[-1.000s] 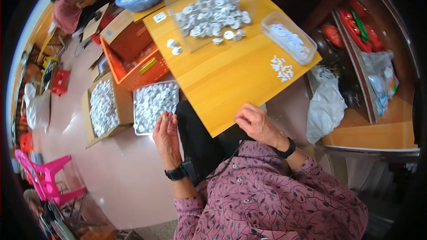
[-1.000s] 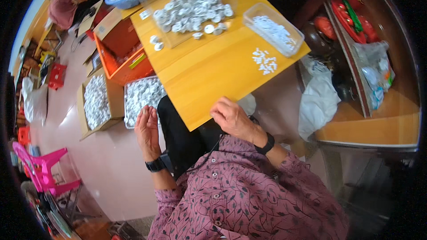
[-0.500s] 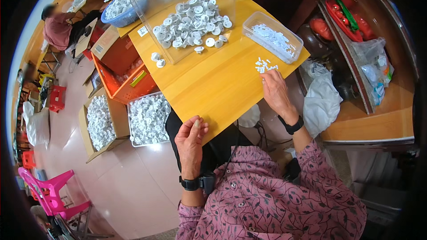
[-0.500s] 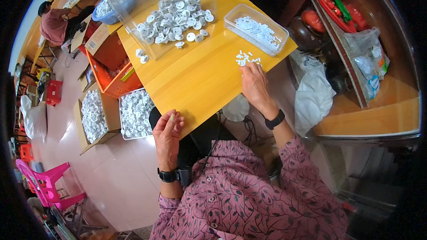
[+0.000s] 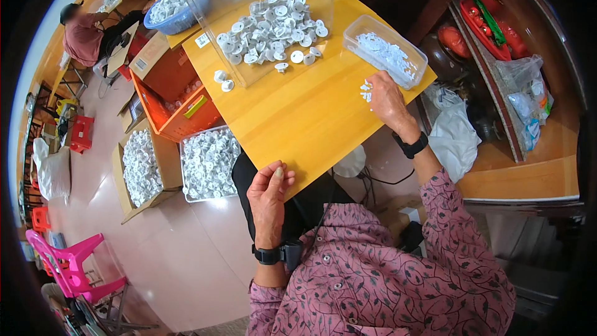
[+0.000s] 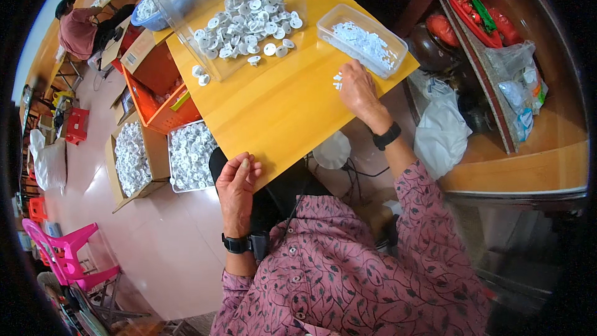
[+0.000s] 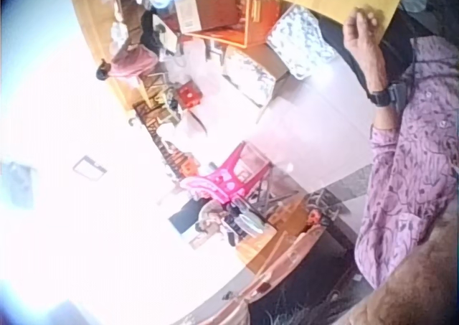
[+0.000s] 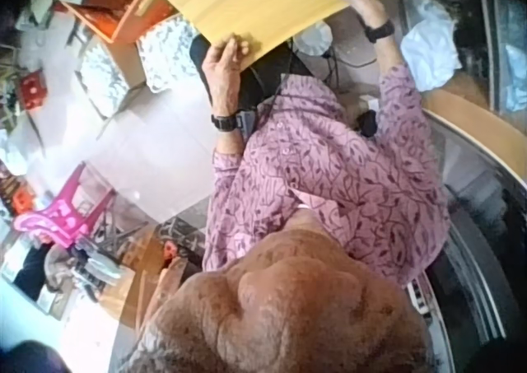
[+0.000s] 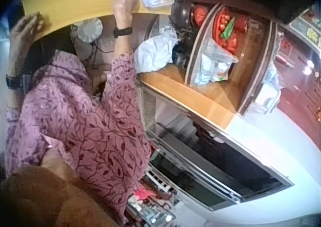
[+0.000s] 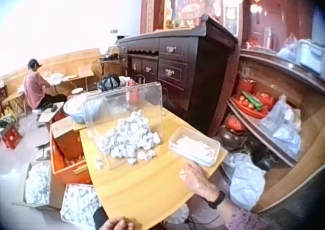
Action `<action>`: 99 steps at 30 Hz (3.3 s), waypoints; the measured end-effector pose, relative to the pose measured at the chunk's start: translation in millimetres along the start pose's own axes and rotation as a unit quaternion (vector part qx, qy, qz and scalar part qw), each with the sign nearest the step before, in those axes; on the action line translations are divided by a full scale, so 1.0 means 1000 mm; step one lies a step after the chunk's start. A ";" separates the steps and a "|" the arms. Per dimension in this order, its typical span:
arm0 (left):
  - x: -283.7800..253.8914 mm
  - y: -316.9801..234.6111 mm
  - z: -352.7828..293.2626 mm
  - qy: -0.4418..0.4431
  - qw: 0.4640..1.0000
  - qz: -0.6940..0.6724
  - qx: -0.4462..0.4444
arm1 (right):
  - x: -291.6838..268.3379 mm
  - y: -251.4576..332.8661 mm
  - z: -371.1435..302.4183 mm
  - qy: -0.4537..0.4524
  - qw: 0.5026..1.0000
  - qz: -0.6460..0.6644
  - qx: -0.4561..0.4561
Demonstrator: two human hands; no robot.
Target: Assembling small white plastic components by manually inserting white pins into circular bases.
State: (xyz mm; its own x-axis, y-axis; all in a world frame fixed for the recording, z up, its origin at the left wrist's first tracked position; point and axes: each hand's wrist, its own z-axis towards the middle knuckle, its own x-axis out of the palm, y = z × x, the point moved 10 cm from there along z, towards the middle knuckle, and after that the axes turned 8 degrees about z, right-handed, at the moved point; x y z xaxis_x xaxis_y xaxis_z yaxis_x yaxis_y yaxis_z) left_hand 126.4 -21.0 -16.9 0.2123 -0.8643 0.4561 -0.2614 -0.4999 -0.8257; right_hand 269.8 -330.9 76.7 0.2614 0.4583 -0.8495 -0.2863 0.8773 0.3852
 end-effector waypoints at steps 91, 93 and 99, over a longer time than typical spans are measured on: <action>-0.001 0.001 -0.001 0.016 0.999 0.013 0.030 | -0.005 0.083 -0.040 -0.113 0.980 0.138 -0.092; 0.001 -0.002 -0.003 0.005 0.997 0.057 0.044 | -0.020 0.051 -0.058 -0.142 0.975 0.168 -0.038; 0.027 -0.012 -0.001 0.022 0.979 0.197 0.043 | -0.017 0.025 -0.085 -0.121 0.990 0.058 -0.033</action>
State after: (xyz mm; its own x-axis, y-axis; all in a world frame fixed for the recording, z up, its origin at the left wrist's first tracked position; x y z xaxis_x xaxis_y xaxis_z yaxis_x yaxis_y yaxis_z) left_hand 134.3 -38.4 6.1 0.0706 -0.9915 0.1092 -0.2349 -0.1230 -0.9642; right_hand 179.9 -329.4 70.4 0.4338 0.5839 -0.6862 -0.3853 0.8087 0.4445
